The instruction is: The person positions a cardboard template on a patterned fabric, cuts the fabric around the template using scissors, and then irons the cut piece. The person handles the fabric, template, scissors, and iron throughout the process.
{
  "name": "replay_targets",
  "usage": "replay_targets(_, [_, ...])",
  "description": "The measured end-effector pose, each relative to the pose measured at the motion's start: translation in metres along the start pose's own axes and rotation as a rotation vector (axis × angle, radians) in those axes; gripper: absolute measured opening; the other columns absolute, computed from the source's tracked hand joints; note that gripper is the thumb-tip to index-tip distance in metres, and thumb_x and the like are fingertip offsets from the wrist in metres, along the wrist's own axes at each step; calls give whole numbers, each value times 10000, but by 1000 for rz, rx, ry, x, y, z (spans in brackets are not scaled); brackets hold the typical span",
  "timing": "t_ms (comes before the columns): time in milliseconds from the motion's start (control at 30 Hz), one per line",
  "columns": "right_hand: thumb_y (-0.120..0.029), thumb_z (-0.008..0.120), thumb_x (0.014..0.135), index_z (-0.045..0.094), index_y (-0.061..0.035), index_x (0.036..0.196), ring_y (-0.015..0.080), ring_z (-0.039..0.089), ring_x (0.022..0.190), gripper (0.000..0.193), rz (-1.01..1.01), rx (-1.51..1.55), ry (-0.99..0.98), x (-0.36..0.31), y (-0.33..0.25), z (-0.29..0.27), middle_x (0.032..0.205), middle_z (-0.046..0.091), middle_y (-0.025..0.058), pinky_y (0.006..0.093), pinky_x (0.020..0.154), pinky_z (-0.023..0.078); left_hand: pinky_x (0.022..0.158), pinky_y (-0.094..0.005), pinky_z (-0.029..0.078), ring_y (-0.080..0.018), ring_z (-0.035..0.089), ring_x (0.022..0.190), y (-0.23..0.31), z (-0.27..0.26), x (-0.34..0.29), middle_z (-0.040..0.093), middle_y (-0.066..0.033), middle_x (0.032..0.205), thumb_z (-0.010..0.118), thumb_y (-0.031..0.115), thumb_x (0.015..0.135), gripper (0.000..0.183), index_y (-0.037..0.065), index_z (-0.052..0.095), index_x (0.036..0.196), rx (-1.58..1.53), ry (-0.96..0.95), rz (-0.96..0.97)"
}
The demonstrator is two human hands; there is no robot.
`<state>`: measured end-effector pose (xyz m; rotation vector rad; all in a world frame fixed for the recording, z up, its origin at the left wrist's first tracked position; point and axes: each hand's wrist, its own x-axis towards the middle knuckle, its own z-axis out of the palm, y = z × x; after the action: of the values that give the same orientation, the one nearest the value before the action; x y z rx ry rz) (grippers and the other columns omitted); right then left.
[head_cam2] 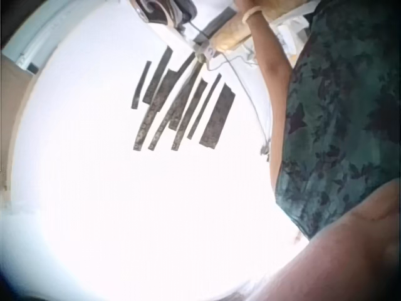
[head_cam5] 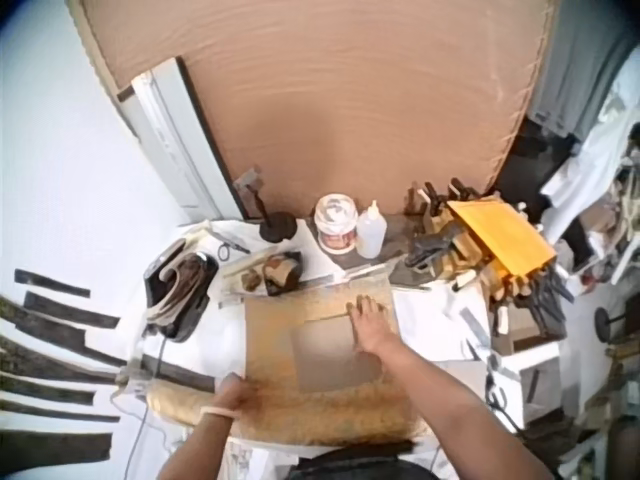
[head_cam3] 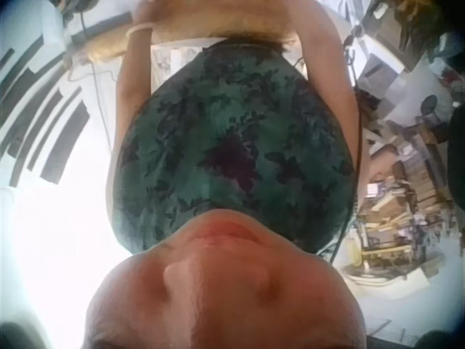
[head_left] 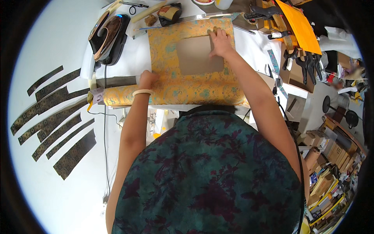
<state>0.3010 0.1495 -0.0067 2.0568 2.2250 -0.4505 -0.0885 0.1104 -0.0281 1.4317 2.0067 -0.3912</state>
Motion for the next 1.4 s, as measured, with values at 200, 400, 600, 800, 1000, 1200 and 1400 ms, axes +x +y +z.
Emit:
replay_targets(200, [-254, 793, 913, 673, -78, 1270, 210, 682, 975, 415, 249, 1068, 155, -8, 76, 7, 1071, 726, 110, 324, 874, 512, 771, -318, 544, -176, 664, 866, 26, -12, -21, 734, -109, 1012, 827, 165, 821, 359, -71, 702, 1061, -342, -2, -99])
replay_targets(400, [-215, 789, 951, 680, -71, 1244, 132, 685, 876, 344, 507, 1827, 260, -79, 104, -3, 1048, 742, 28, 302, 771, 530, 820, -297, 522, -101, 648, 933, 12, -4, -20, 725, -3, 1072, 721, 156, 977, 248, 15, 698, 1180, -1157, -121, 314])
replay_targets(600, [-195, 825, 917, 667, -93, 1240, 112, 688, 867, 373, 507, 1964, 205, -87, 91, 6, 1041, 737, 41, 242, 715, 533, 827, -340, 537, -147, 656, 949, 13, 6, 1, 716, -20, 1083, 664, 179, 1023, 261, 34, 672, 1241, -1262, -135, 190])
replay_targets(800, [-186, 802, 932, 701, -94, 1177, 159, 689, 946, 281, 357, 1542, -106, -26, 12, 38, 1063, 738, 55, 336, 816, 562, 848, -416, 560, -212, 676, 1035, -5, 12, 48, 712, -67, 1172, 565, 285, 1070, 345, 47, 633, 1310, -1092, -378, -110])
replay_targets(1000, [-246, 864, 867, 708, -75, 1108, 232, 686, 992, 334, 390, 1393, -116, -1, -63, 81, 1079, 722, 85, 384, 853, 566, 937, -417, 565, -232, 677, 1092, 0, -12, 42, 702, -79, 1247, 549, 345, 1070, 413, 31, 624, 1328, -1210, -560, -152])
replay_targets(1200, [-287, 868, 850, 699, -65, 1105, 229, 692, 986, 378, 418, 1338, 13, 1, -75, 106, 1082, 729, 103, 415, 858, 567, 1006, -385, 537, -224, 662, 1151, 6, -23, 13, 671, -67, 1330, 696, 212, 1003, 431, 21, 588, 1374, -1069, -521, 59])
replay_targets(1400, [-322, 848, 823, 590, -68, 1294, 347, 595, 1084, 594, 466, 494, 582, -60, -17, 77, 1195, 587, 154, 447, 890, 540, 987, -396, 554, -228, 673, 1146, 4, -23, 5, 690, -85, 1288, 762, 83, 941, 500, 37, 565, 1398, -1158, -508, -36])
